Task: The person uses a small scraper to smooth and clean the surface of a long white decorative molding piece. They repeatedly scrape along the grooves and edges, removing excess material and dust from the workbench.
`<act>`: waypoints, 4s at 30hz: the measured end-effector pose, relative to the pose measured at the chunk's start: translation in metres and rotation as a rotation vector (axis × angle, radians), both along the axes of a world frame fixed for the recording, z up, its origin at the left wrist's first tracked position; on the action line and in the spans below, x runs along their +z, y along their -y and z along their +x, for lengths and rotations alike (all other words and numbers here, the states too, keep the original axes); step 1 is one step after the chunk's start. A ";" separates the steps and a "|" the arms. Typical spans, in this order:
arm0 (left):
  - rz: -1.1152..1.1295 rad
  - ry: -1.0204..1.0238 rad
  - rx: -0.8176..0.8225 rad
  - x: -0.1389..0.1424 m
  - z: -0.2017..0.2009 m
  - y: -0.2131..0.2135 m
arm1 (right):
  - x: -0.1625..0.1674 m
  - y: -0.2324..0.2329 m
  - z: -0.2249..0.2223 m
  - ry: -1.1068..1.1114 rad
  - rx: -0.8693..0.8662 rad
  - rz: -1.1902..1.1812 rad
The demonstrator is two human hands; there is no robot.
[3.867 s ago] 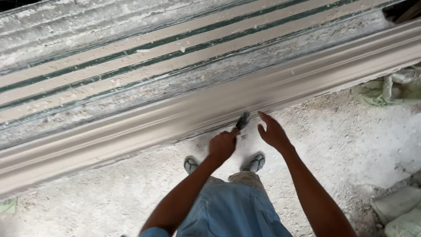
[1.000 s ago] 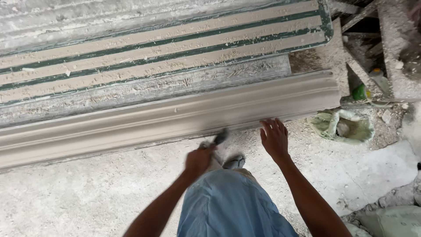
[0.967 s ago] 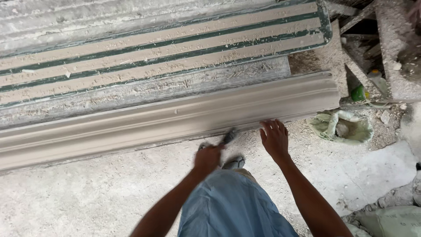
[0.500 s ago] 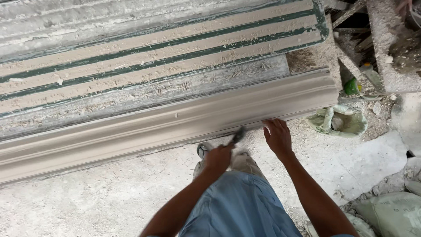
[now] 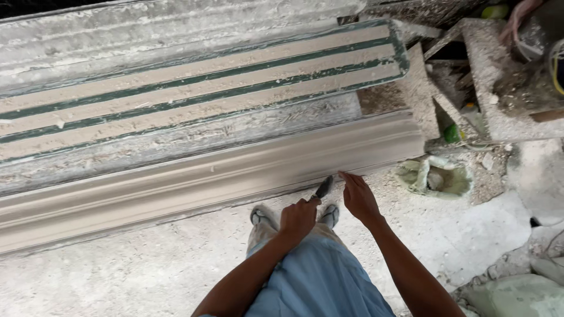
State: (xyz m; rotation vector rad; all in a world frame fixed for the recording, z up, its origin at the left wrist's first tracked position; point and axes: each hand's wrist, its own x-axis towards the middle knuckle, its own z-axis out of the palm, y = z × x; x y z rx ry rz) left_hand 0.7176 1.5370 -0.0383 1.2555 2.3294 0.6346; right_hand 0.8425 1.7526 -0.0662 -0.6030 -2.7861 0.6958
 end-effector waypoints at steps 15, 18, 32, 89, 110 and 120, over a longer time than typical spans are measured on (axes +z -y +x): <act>-0.152 0.024 0.006 -0.012 0.042 -0.072 | -0.031 -0.116 0.066 0.107 -0.447 -0.528; -0.145 0.045 0.086 -0.014 0.037 -0.060 | -0.031 -0.119 0.068 -0.010 -0.390 -0.613; -0.117 0.071 0.104 -0.009 0.075 -0.126 | -0.040 -0.135 0.092 -0.169 -0.315 -1.470; -0.009 -0.178 -0.179 -0.030 0.139 -0.287 | -0.060 -0.189 0.185 -0.037 -0.661 -1.270; -0.076 0.037 0.379 0.014 0.103 0.025 | -0.024 -0.084 0.059 0.713 -0.226 -0.883; 0.368 0.044 1.411 -0.027 0.157 0.215 | -0.049 0.090 -0.082 1.168 0.547 -0.677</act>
